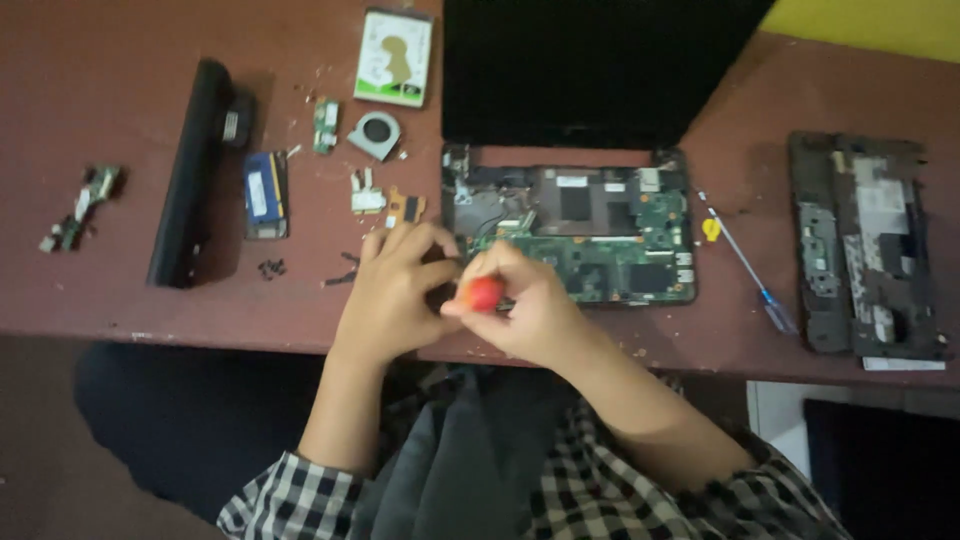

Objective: Using a screwdriver to manipulate and align internal components and boards within a disassembled laptop.

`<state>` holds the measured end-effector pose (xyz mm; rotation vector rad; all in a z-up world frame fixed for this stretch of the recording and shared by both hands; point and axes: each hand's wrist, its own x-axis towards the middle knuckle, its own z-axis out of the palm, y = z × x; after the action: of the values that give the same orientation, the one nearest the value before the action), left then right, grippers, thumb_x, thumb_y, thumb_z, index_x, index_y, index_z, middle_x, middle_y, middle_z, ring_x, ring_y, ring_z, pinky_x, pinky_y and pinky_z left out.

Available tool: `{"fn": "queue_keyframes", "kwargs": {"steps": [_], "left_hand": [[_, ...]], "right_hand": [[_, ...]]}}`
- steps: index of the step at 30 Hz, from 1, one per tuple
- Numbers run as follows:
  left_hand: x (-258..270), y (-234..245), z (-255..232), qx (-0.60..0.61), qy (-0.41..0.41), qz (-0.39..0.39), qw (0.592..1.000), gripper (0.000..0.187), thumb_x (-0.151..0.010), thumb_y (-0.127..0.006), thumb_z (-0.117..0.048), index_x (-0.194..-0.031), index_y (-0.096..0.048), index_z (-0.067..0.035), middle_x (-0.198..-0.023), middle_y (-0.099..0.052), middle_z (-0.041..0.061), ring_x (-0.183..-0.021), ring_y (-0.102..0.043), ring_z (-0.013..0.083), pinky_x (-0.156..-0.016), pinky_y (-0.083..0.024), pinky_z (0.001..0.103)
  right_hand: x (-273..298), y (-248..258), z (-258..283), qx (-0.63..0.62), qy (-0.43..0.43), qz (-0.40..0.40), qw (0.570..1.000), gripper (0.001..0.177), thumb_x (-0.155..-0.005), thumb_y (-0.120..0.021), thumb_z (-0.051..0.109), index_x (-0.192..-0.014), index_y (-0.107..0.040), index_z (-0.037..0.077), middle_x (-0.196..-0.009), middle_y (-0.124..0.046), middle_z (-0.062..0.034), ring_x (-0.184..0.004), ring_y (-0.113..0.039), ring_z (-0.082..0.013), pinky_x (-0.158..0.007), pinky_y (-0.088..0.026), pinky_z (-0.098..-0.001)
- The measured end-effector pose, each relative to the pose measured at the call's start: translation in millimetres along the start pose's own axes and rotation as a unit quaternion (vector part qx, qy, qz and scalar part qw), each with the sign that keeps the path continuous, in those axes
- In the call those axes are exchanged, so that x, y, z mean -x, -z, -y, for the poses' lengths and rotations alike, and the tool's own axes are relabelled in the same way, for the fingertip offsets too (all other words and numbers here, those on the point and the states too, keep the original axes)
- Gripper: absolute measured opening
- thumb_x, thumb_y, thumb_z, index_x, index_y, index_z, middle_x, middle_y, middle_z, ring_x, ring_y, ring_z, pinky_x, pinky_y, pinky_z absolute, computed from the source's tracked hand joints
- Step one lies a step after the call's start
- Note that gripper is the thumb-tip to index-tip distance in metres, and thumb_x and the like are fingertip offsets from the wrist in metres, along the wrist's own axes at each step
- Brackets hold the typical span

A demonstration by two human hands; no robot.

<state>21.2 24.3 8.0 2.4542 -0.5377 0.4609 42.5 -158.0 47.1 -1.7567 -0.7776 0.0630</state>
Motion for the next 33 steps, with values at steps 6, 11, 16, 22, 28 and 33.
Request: {"fn": "queue_keyframes", "kwargs": {"steps": [6, 11, 16, 22, 28, 33], "left_hand": [[-4.1, 12.9, -19.7, -0.011, 0.007, 0.001, 1.0, 0.032, -0.064, -0.082, -0.049, -0.082, -0.069, -0.027, -0.106, -0.056, -0.005, -0.11, -0.052, 0.0216, -0.095, -0.031, 0.043], [-13.4, 17.2, -30.7, -0.022, -0.028, 0.022, 0.999, 0.035, -0.069, -0.072, -0.057, -0.087, -0.069, -0.027, -0.112, -0.055, -0.001, -0.114, -0.049, 0.0257, -0.094, -0.026, 0.048], [-71.7, 16.7, -87.8, -0.048, -0.097, -0.031, 0.994, 0.045, -0.079, -0.055, -0.067, -0.093, -0.07, -0.027, -0.125, -0.053, 0.008, -0.116, -0.042, 0.032, -0.095, -0.022, 0.049], [-210.8, -81.7, -154.3, -0.081, -0.241, -0.029, 0.967, 0.026, -0.086, -0.071, -0.038, -0.097, -0.068, -0.014, -0.108, -0.058, 0.005, -0.095, -0.055, 0.0277, -0.07, -0.044, 0.043], [-305.3, -236.9, -142.5, -0.119, -0.186, 0.135, 0.966, 0.023, -0.079, -0.064, -0.007, -0.098, -0.071, -0.016, -0.098, -0.061, 0.009, -0.088, -0.064, 0.0336, -0.064, -0.054, 0.047], [-324.7, -273.4, -137.6, -0.205, -0.178, 0.153, 0.95, 0.019, -0.079, -0.063, -0.001, -0.088, -0.074, -0.014, -0.094, -0.065, 0.007, -0.084, -0.066, 0.0304, -0.067, -0.054, 0.043]], "right_hand": [[56.5, 74.3, -12.7, 0.078, -0.052, -0.145, 0.985, 0.02, -0.078, -0.08, 0.023, -0.093, -0.07, 0.016, -0.082, -0.068, -0.0032, -0.073, -0.065, -0.0167, -0.073, -0.051, -0.0278], [131.3, 174.2, -3.7, 0.124, 0.041, -0.307, 0.943, 0.016, -0.098, -0.055, 0.014, -0.093, -0.043, 0.004, -0.102, -0.058, -0.0148, -0.097, -0.06, -0.0236, -0.097, -0.048, -0.0327], [187.9, 216.9, -49.8, 0.406, 0.068, -0.311, 0.857, 0.013, -0.105, -0.048, 0.007, -0.102, -0.05, -0.006, -0.108, -0.06, -0.026, -0.113, -0.063, -0.0425, -0.104, -0.047, -0.0461], [190.8, 209.4, -71.1, 0.399, 0.152, -0.412, 0.805, 0.013, -0.102, -0.047, 0.002, -0.096, -0.046, -0.009, -0.097, -0.057, -0.0294, -0.098, -0.065, -0.0478, -0.092, -0.055, -0.0511], [208.7, 221.5, -95.7, 0.362, 0.149, -0.403, 0.827, 0.015, -0.099, -0.048, 0.011, -0.093, -0.044, -0.002, -0.097, -0.058, -0.0258, -0.099, -0.066, -0.0437, -0.092, -0.055, -0.0477], [214.7, 229.7, -117.0, 0.357, 0.229, -0.388, 0.818, 0.008, -0.098, -0.047, 0.006, -0.095, -0.041, 0.001, -0.098, -0.053, -0.0224, -0.094, -0.063, -0.0362, -0.091, -0.057, -0.0447]]}}
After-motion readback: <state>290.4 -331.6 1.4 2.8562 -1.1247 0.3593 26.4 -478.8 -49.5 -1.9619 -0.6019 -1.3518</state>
